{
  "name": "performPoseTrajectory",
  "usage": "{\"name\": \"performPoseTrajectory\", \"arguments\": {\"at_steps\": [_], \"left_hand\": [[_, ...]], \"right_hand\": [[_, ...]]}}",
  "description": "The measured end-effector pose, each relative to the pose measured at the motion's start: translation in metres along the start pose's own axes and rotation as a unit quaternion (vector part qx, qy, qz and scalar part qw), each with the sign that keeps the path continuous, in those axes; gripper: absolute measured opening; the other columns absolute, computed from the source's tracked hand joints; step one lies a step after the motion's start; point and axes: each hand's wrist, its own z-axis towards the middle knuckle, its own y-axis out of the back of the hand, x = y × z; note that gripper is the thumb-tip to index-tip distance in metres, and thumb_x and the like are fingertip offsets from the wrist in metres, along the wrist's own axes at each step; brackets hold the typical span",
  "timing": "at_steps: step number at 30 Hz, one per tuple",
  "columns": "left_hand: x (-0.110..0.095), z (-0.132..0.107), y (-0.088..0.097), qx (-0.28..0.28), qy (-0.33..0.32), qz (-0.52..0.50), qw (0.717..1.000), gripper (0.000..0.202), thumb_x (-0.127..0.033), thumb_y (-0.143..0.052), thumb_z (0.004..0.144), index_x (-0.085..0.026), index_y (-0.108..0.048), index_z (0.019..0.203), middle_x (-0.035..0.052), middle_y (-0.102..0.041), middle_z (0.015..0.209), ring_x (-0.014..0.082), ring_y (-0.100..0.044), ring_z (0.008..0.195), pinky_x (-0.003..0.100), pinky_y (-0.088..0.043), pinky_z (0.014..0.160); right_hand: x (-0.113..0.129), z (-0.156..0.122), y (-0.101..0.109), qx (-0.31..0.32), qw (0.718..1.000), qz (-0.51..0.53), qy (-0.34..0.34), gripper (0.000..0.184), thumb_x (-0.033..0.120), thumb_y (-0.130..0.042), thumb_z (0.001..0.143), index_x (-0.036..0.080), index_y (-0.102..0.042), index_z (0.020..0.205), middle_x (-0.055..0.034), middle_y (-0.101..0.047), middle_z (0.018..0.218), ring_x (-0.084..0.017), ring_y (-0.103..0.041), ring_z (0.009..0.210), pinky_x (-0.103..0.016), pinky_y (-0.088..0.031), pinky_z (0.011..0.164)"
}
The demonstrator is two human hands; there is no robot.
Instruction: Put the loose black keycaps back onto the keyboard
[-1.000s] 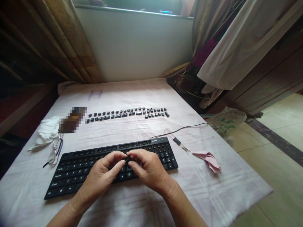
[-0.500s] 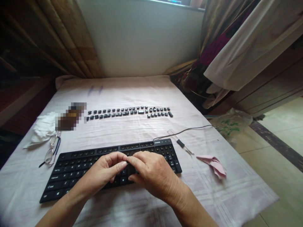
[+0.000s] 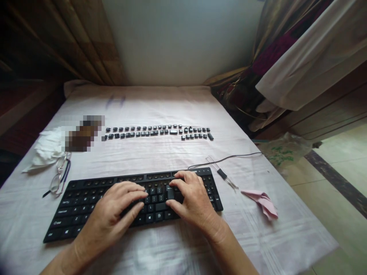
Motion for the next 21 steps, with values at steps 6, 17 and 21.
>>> {"name": "performPoseTrajectory", "arguments": {"at_steps": [6, 17, 21], "left_hand": [[-0.018, -0.008, -0.024, -0.008, -0.082, 0.063, 0.995, 0.029, -0.034, -0.053, 0.095, -0.032, -0.067, 0.120, 0.0061, -0.064, 0.120, 0.0256, -0.054, 0.115, 0.045, -0.042, 0.104], [-0.010, -0.011, -0.036, 0.018, -0.104, 0.139, 0.985, 0.037, -0.042, -0.059, 0.092, -0.030, -0.063, 0.127, 0.0079, -0.059, 0.130, 0.0275, -0.049, 0.124, 0.047, -0.033, 0.111], [-0.011, -0.012, -0.037, 0.018, -0.104, 0.138, 0.985, 0.037, -0.042, -0.058, 0.092, -0.029, -0.063, 0.127, 0.0081, -0.059, 0.131, 0.0276, -0.049, 0.125, 0.047, -0.033, 0.112]], "right_hand": [[0.001, 0.003, -0.004, 0.020, 0.999, -0.024, 0.016, 0.028, 0.027, -0.075, 0.071, 0.022, -0.067, 0.098, -0.0127, -0.062, 0.124, -0.033, -0.055, 0.118, -0.051, -0.043, 0.098], [-0.010, 0.005, 0.003, 0.057, 0.996, -0.020, 0.058, 0.031, 0.022, -0.073, 0.076, 0.022, -0.068, 0.106, -0.0126, -0.062, 0.124, -0.030, -0.056, 0.118, -0.050, -0.044, 0.099], [-0.012, 0.005, 0.003, 0.046, 0.996, -0.029, 0.074, 0.025, 0.018, -0.067, 0.081, 0.022, -0.070, 0.105, -0.0123, -0.064, 0.122, -0.029, -0.057, 0.116, -0.049, -0.045, 0.097]]}}
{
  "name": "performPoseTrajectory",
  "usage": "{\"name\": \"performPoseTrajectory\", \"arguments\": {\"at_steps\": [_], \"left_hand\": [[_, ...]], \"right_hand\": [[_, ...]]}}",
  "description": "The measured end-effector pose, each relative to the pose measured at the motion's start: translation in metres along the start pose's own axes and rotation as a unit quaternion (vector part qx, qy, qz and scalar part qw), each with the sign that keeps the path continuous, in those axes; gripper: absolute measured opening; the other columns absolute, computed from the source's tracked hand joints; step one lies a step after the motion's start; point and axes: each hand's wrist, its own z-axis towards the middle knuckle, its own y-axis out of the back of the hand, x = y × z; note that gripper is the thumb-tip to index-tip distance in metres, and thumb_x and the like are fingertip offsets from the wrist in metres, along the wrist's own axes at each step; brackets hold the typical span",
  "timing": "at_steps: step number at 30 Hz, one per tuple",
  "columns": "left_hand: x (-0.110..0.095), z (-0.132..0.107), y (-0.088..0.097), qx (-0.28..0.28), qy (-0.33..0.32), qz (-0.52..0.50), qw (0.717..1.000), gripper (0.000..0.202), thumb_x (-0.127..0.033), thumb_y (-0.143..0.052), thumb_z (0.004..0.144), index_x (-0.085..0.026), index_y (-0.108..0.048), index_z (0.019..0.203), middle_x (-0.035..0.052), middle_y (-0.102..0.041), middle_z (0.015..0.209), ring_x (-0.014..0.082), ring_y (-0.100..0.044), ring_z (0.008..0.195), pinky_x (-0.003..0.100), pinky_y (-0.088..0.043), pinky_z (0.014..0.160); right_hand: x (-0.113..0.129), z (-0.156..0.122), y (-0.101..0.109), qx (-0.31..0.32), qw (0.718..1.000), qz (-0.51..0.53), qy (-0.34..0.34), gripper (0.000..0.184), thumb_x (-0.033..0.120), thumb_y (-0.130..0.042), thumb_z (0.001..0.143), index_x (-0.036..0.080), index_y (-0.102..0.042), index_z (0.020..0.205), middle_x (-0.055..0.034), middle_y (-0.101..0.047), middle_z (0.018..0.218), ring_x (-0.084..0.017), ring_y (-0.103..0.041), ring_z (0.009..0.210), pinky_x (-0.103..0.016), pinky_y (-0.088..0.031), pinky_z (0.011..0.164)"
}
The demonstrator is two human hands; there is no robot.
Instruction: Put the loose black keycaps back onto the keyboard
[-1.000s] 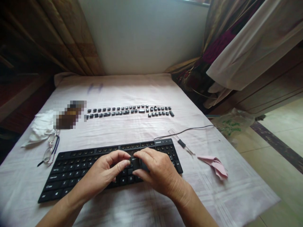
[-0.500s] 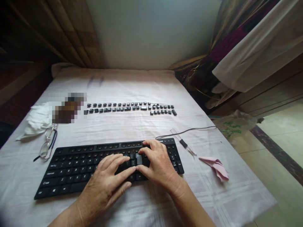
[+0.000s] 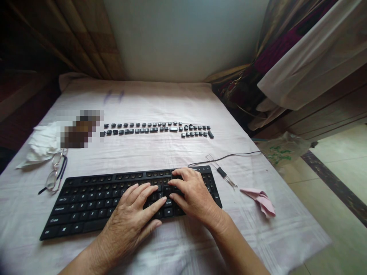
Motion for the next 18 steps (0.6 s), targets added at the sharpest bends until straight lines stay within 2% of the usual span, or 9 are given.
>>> {"name": "performPoseTrajectory", "arguments": {"at_steps": [5, 9, 13, 18], "left_hand": [[-0.002, -0.003, -0.003, -0.008, 0.010, -0.011, 1.000, 0.039, -0.043, -0.060, 0.091, -0.030, -0.062, 0.128, 0.0077, -0.058, 0.131, 0.0270, -0.048, 0.126, 0.047, -0.033, 0.112], [-0.005, -0.006, -0.007, -0.025, 0.023, -0.031, 0.999, 0.039, -0.044, -0.063, 0.090, -0.030, -0.063, 0.126, 0.0069, -0.058, 0.131, 0.0262, -0.048, 0.126, 0.047, -0.031, 0.114], [-0.007, -0.010, -0.009, -0.032, 0.018, -0.038, 0.999, 0.037, -0.043, -0.063, 0.090, -0.030, -0.064, 0.124, 0.0073, -0.059, 0.131, 0.0262, -0.049, 0.126, 0.047, -0.031, 0.113], [-0.009, -0.016, -0.012, -0.040, 0.007, -0.031, 0.999, 0.036, -0.043, -0.060, 0.091, -0.030, -0.065, 0.125, 0.0076, -0.059, 0.131, 0.0261, -0.049, 0.126, 0.045, -0.031, 0.113]], "right_hand": [[0.001, 0.001, -0.002, -0.023, 1.000, 0.003, 0.004, 0.021, 0.018, -0.062, 0.086, 0.022, -0.071, 0.105, -0.0118, -0.066, 0.120, -0.028, -0.059, 0.112, -0.047, -0.046, 0.095], [0.000, 0.005, -0.005, -0.039, 0.999, -0.001, -0.009, 0.015, 0.017, -0.060, 0.088, 0.023, -0.072, 0.096, -0.0101, -0.068, 0.114, -0.026, -0.062, 0.106, -0.046, -0.047, 0.089], [0.000, 0.010, -0.007, -0.040, 0.999, -0.001, -0.028, 0.010, 0.016, -0.063, 0.086, 0.022, -0.071, 0.087, -0.0092, -0.069, 0.109, -0.026, -0.063, 0.102, -0.045, -0.046, 0.087], [0.002, 0.009, -0.005, -0.030, 0.999, 0.008, -0.029, 0.009, 0.019, -0.064, 0.086, 0.022, -0.071, 0.089, -0.0095, -0.068, 0.111, -0.026, -0.062, 0.104, -0.045, -0.045, 0.089]]}}
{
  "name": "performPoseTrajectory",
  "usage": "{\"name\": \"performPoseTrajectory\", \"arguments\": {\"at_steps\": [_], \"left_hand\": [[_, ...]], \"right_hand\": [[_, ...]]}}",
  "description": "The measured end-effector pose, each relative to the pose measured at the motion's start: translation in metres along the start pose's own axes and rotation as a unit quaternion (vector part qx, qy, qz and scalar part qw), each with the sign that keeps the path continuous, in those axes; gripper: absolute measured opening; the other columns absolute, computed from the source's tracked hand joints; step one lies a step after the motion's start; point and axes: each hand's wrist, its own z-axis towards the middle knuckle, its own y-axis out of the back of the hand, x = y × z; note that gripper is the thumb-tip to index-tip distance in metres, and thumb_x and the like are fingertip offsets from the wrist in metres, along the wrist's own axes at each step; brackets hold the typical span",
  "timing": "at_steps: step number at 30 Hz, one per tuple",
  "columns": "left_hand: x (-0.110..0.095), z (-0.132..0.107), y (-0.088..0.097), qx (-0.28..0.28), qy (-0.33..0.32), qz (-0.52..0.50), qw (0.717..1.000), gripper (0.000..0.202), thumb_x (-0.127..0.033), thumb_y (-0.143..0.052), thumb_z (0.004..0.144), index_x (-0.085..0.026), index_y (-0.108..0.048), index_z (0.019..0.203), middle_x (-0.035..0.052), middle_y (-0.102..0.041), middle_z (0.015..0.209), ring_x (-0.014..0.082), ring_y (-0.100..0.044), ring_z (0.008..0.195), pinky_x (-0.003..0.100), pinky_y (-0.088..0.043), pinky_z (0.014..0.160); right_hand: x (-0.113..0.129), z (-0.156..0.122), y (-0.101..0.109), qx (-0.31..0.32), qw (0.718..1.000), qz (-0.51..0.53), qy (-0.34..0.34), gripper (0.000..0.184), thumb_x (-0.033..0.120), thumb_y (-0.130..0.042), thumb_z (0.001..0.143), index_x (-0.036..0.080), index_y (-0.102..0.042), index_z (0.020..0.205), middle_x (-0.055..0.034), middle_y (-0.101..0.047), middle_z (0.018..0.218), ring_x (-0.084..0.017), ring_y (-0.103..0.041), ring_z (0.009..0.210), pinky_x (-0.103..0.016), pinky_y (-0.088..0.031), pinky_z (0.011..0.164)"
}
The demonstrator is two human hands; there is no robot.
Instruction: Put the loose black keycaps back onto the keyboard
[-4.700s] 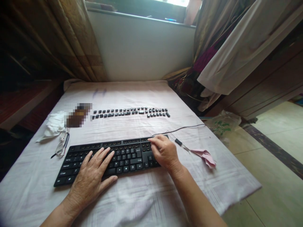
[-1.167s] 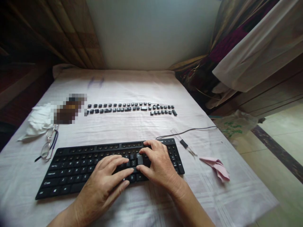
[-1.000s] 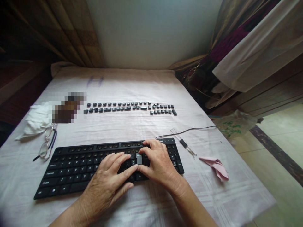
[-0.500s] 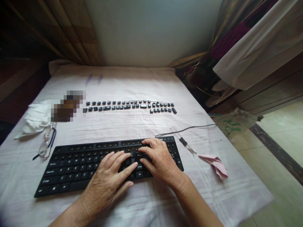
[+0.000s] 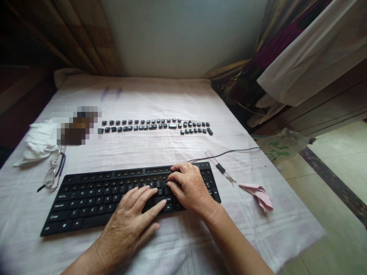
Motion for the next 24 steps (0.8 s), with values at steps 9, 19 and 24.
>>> {"name": "performPoseTrajectory", "arguments": {"at_steps": [9, 19, 24], "left_hand": [[-0.005, 0.001, -0.001, -0.004, -0.033, 0.011, 0.999, 0.034, -0.041, -0.052, 0.097, -0.023, -0.065, 0.123, 0.0010, -0.063, 0.134, 0.0223, -0.046, 0.131, 0.039, -0.021, 0.118], [-0.010, 0.005, -0.004, 0.000, -0.046, 0.014, 0.999, 0.036, -0.038, -0.054, 0.097, -0.018, -0.063, 0.126, -0.0021, -0.063, 0.135, 0.0212, -0.047, 0.131, 0.037, -0.017, 0.120], [-0.011, 0.002, -0.007, 0.007, -0.055, 0.017, 0.998, 0.038, -0.038, -0.055, 0.097, -0.018, -0.062, 0.128, -0.0018, -0.063, 0.134, 0.0215, -0.047, 0.131, 0.038, -0.016, 0.121]], "right_hand": [[0.005, -0.001, -0.004, -0.016, 1.000, -0.012, -0.016, 0.004, 0.023, -0.068, 0.085, 0.022, -0.071, 0.086, -0.0097, -0.067, 0.110, -0.027, -0.060, 0.103, -0.046, -0.043, 0.090], [0.008, -0.003, -0.009, -0.048, 0.998, -0.024, -0.016, 0.002, 0.020, -0.068, 0.084, 0.021, -0.068, 0.082, -0.0084, -0.068, 0.108, -0.027, -0.060, 0.104, -0.044, -0.041, 0.088], [0.009, -0.006, -0.014, -0.078, 0.997, -0.020, -0.013, 0.003, 0.020, -0.066, 0.086, 0.021, -0.066, 0.083, -0.0077, -0.068, 0.106, -0.026, -0.060, 0.103, -0.043, -0.040, 0.091]]}}
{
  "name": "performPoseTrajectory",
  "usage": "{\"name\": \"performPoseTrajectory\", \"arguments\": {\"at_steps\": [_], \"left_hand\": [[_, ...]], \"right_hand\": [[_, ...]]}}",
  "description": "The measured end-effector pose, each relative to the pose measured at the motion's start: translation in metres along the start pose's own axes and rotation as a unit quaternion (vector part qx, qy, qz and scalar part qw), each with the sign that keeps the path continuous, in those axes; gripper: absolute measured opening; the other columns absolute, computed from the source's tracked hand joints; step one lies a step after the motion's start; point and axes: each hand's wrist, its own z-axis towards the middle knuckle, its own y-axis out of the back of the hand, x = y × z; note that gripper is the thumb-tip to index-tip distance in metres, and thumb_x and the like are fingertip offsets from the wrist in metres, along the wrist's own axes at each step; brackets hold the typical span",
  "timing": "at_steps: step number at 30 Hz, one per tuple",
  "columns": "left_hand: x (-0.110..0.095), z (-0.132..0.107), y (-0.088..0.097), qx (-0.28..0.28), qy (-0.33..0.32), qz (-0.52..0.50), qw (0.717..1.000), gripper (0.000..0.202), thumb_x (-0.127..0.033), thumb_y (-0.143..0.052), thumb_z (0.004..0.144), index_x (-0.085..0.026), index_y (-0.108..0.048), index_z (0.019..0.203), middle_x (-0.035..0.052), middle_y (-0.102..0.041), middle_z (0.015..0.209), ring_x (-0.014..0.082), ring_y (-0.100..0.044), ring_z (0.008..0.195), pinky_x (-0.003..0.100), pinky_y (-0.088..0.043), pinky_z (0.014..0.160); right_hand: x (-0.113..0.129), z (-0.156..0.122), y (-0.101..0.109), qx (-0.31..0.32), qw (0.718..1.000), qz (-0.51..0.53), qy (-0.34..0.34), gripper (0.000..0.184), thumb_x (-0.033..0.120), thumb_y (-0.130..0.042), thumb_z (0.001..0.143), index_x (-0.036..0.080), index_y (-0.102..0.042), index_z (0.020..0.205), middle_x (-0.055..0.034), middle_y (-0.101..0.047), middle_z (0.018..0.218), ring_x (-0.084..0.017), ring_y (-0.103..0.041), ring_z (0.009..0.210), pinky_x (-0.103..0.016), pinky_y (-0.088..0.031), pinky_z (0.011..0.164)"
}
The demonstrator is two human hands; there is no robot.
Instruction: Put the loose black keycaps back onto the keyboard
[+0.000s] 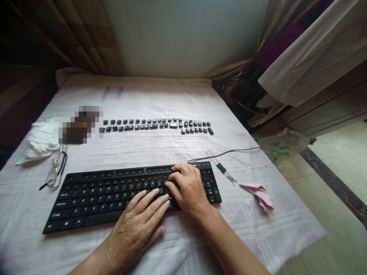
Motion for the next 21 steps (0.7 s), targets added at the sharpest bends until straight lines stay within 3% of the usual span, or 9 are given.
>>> {"name": "performPoseTrajectory", "arguments": {"at_steps": [13, 21], "left_hand": [[-0.0031, 0.0026, 0.0016, 0.000, 0.017, 0.016, 1.000, 0.037, -0.038, -0.052, 0.097, -0.019, -0.062, 0.127, 0.0043, -0.065, 0.130, 0.0209, -0.049, 0.130, 0.039, -0.028, 0.116], [-0.0033, 0.0045, 0.0002, -0.009, 0.025, 0.008, 1.000, 0.034, -0.037, -0.051, 0.098, -0.019, -0.064, 0.124, 0.0041, -0.067, 0.128, 0.0206, -0.050, 0.128, 0.038, -0.028, 0.116]], "right_hand": [[0.0020, 0.0045, 0.0021, 0.018, 1.000, 0.000, -0.015, 0.005, 0.021, -0.067, 0.085, 0.022, -0.066, 0.079, -0.0066, -0.069, 0.104, -0.025, -0.060, 0.101, -0.042, -0.040, 0.089], [0.0000, 0.0071, 0.0005, 0.038, 0.999, -0.001, -0.018, 0.006, 0.021, -0.067, 0.084, 0.022, -0.068, 0.079, -0.0064, -0.068, 0.104, -0.025, -0.060, 0.099, -0.042, -0.041, 0.088]]}}
